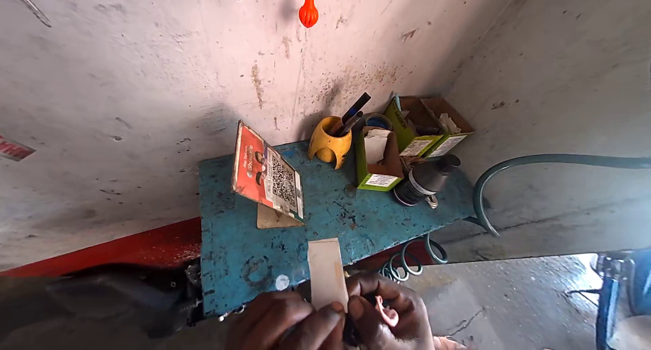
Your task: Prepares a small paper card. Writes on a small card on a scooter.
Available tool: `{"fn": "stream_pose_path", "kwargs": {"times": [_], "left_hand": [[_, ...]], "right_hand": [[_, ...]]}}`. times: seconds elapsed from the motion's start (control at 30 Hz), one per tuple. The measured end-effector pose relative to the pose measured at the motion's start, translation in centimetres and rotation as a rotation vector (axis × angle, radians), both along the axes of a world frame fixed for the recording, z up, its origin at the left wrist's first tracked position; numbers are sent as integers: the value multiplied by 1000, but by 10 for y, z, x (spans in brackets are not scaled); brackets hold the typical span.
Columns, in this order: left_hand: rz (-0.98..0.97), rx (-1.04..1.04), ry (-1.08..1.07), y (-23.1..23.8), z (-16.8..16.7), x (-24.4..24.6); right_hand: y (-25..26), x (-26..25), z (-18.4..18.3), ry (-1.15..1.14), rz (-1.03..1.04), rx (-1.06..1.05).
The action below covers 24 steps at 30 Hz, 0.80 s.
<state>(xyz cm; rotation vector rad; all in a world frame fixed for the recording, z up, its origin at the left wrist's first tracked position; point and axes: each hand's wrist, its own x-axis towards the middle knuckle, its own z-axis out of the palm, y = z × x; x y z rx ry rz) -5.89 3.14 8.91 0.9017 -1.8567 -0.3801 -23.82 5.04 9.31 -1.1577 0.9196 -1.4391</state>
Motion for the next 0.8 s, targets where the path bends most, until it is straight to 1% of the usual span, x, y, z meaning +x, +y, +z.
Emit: {"fn": "stream_pose_path", "kwargs": {"times": [0.13,0.2,0.3,0.37,0.43,0.53,0.6,0.67,0.7,0.73,0.8], "left_hand": [[-49,276,178,1,7,0],[-18,271,157,-1,7,0],[33,170,4,-6,2,2],[19,136,-88,-10,-2,5],[-34,177,-90,-11,-4,6],[-114,312,46,-10,0,3],[-171,444,176,-11,5,0],[-187,566,290,-15,9,-2],[-188,620,353,-17,11,-3],[-184,673,420,-19,12,-4],[-205,757,565,-23,12,-5]], "right_hand": [[-1,3,1,50,-27,-10],[-2,4,2,81,-47,-3],[-5,4,3,82,-55,31],[-9,2,2,71,-51,60],[-11,1,1,49,-40,90],[-15,-2,3,29,4,105],[-18,-5,1,12,62,82],[-21,-8,-3,-7,113,53],[-22,-9,-5,-11,104,36],[-21,-9,-7,5,58,10],[-19,-9,-7,137,-150,-39]]}}
